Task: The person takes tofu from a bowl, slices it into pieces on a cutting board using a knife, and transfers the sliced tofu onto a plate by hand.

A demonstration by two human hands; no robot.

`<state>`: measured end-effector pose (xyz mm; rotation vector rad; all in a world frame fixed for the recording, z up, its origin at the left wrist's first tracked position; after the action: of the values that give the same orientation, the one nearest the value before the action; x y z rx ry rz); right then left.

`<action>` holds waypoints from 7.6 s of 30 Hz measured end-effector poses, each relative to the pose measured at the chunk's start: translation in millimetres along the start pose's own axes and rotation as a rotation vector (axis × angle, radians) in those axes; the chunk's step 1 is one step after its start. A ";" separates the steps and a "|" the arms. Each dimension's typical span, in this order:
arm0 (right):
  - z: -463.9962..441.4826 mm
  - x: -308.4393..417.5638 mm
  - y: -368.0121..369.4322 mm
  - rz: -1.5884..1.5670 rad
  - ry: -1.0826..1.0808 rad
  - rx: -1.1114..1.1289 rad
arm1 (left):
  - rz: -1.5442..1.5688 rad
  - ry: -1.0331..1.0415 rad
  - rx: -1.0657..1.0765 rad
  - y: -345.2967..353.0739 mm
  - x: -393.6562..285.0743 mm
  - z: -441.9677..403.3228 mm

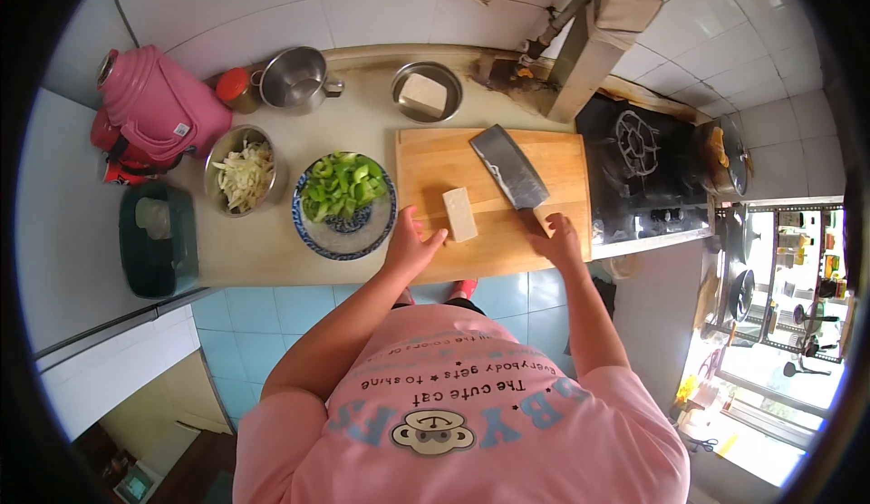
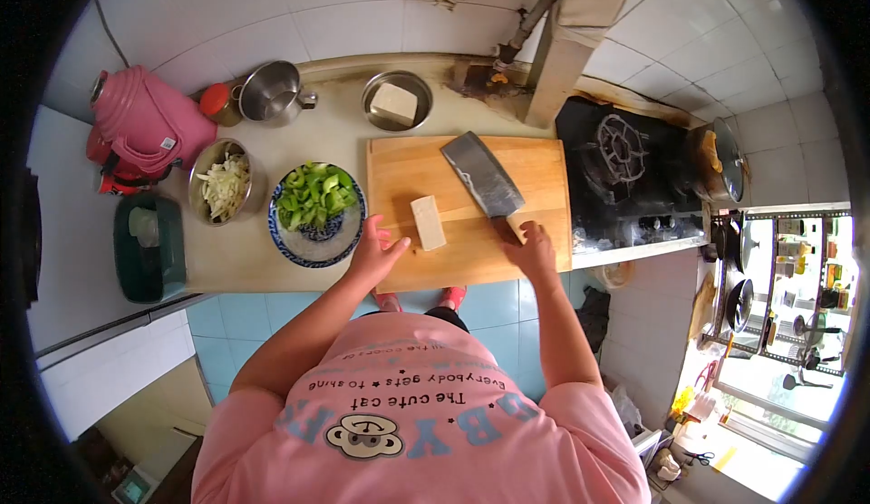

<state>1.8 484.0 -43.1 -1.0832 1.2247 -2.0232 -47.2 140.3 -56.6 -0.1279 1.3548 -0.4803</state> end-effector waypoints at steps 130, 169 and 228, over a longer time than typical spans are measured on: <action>118.5 16.5 -37.9 -0.206 -0.317 0.383 | 0.417 -0.243 -0.230 101.1 7.6 -25.1; 119.5 22.8 -44.8 -0.257 -0.350 0.392 | 0.586 -0.280 -0.201 105.4 21.4 -20.5; 125.8 -5.1 -63.2 -0.522 -0.093 0.511 | 0.185 -0.276 -0.121 75.9 24.8 -14.8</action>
<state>108.5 457.5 45.0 -1.2939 0.3443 -2.4390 -38.5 201.1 -109.8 -0.1603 1.1116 -0.2152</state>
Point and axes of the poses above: each hand's wrist, its own z-axis away from the middle knuckle, its own y-axis out of the palm, x = y × z, the point moved 4 cm from there along -z, towards the middle knuckle, and after that the axes turned 10 degrees about y, right-handed, at the moved point
